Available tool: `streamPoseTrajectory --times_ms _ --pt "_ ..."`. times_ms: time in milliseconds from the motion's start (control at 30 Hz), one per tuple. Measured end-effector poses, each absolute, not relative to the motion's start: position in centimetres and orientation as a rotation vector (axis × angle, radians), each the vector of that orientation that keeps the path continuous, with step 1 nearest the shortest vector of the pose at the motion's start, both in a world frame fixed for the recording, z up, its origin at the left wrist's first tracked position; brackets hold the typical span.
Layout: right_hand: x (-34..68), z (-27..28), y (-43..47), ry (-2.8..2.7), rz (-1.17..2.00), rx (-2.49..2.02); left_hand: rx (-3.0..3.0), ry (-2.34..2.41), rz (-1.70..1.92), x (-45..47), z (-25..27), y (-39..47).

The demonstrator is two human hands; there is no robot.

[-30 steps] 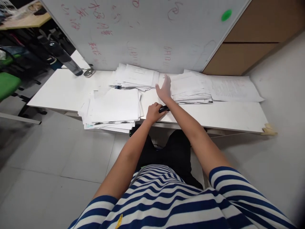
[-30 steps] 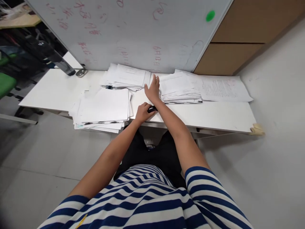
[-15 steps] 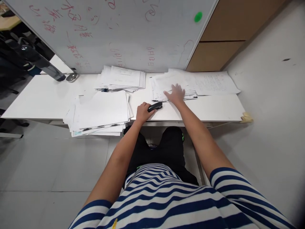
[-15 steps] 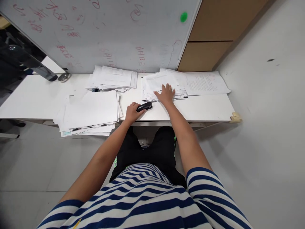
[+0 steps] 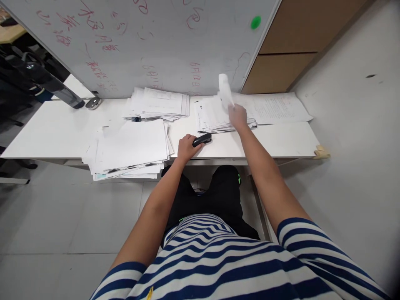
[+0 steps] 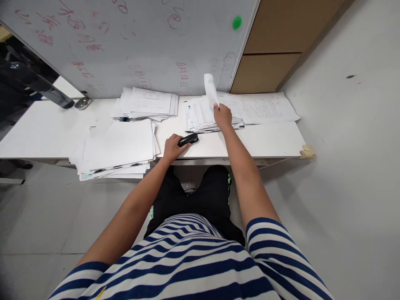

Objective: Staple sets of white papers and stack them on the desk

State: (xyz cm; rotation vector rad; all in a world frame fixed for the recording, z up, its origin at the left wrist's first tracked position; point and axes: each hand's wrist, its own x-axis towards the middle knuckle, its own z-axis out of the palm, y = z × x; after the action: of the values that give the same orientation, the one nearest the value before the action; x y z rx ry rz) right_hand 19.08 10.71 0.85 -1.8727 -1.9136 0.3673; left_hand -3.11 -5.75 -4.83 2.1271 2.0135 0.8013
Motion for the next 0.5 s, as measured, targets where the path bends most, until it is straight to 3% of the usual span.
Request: streamPoseTrajectory --times_ms 233,500 --pt "21.0 1.1 10.5 -1.992 0.098 -1.873 2.123 2.001 0.806 -3.1 -4.8 -5.8" --pt "22.6 0.0 10.7 -2.319 0.288 -1.936 2.113 2.023 0.782 -3.0 -4.7 -5.9"
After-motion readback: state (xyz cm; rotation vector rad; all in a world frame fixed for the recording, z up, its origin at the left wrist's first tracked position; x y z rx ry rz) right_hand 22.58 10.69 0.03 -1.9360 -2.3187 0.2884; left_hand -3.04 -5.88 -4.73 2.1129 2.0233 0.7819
